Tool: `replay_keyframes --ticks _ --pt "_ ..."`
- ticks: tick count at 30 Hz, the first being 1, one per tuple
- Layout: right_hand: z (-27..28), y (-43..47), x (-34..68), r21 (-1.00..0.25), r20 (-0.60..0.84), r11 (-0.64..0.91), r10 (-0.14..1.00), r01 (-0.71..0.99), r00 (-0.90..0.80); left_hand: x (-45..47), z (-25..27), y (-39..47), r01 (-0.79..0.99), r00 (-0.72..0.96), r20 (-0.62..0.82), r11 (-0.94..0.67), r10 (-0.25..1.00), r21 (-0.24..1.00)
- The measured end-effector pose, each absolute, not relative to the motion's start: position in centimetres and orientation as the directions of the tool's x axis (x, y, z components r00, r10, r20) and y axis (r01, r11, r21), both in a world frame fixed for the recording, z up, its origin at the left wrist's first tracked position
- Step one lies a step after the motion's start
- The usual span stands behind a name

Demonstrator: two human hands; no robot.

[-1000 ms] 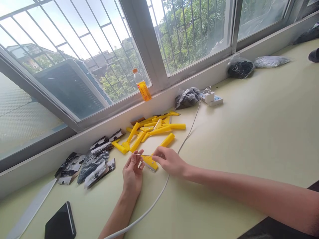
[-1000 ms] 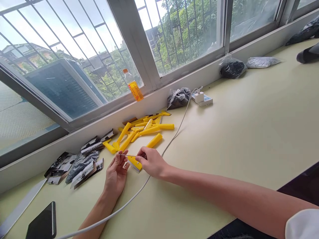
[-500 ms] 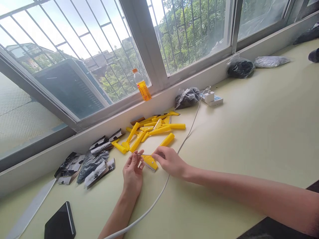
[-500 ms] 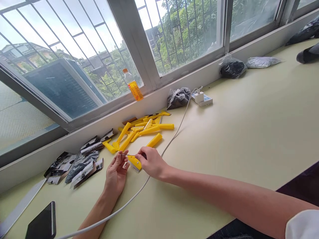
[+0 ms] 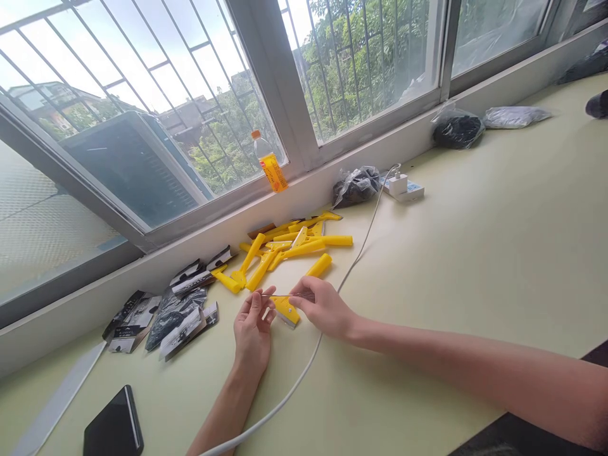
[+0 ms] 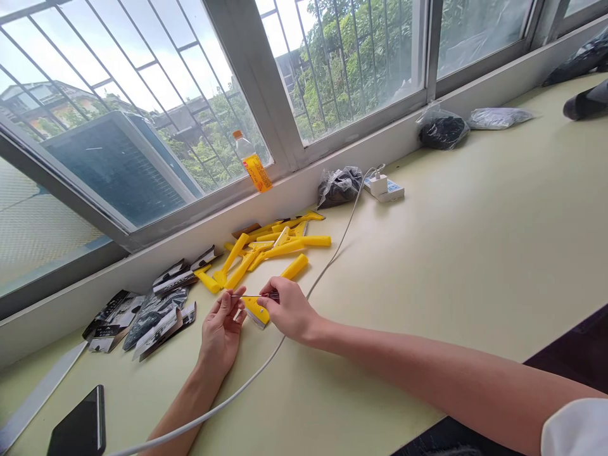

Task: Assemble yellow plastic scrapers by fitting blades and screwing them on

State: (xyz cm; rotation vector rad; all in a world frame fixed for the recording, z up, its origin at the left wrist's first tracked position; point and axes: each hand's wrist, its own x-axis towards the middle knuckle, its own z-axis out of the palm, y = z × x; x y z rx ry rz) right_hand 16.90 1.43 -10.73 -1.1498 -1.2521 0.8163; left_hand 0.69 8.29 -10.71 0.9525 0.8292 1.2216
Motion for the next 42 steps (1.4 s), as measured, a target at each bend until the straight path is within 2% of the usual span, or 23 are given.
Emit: replay_keyframes --ticks 4,7,13,16,23,28,36,42 --pt "-10.6 1.4 16.9 -0.956 0.245 0.216 0.96 0.196 0.138 0.8 -10.8 8.4 -0.377 0.144 -0.023 0.077 0.989 0.923" --pt "-10.7 1.4 16.9 -0.936 0.27 0.232 0.956 0.263 0.117 0.8 -10.8 8.4 -0.376 0.142 -0.026 0.078 0.99 0.924" --pt "-11.3 1.6 16.9 -0.917 0.379 0.346 0.912 0.198 0.16 0.8 -10.7 8.2 -0.363 0.143 -0.027 0.078 0.989 0.929" --pt "-11.1 1.3 16.8 -0.937 0.332 0.31 0.933 0.158 0.14 0.9 -10.6 8.1 -0.37 0.137 -0.024 0.074 0.99 0.926" --pt "-10.3 1.2 16.6 -0.971 0.145 0.128 0.987 0.203 0.067 0.8 -10.7 8.3 -0.389 0.137 -0.023 0.075 0.99 0.918" --pt "-10.3 1.1 16.6 -0.979 0.142 0.126 0.986 0.162 0.091 0.7 -10.7 8.3 -0.397 0.137 -0.02 0.073 0.99 0.915" --pt "-9.7 0.2 15.6 -0.955 0.093 0.081 0.995 0.285 0.027 0.5 -10.8 8.8 -0.448 0.144 -0.042 0.103 0.989 0.888" --pt "-10.0 0.9 16.0 -0.957 0.127 0.117 0.992 0.266 0.021 0.2 -11.0 9.0 -0.456 0.158 -0.059 0.126 0.986 0.881"
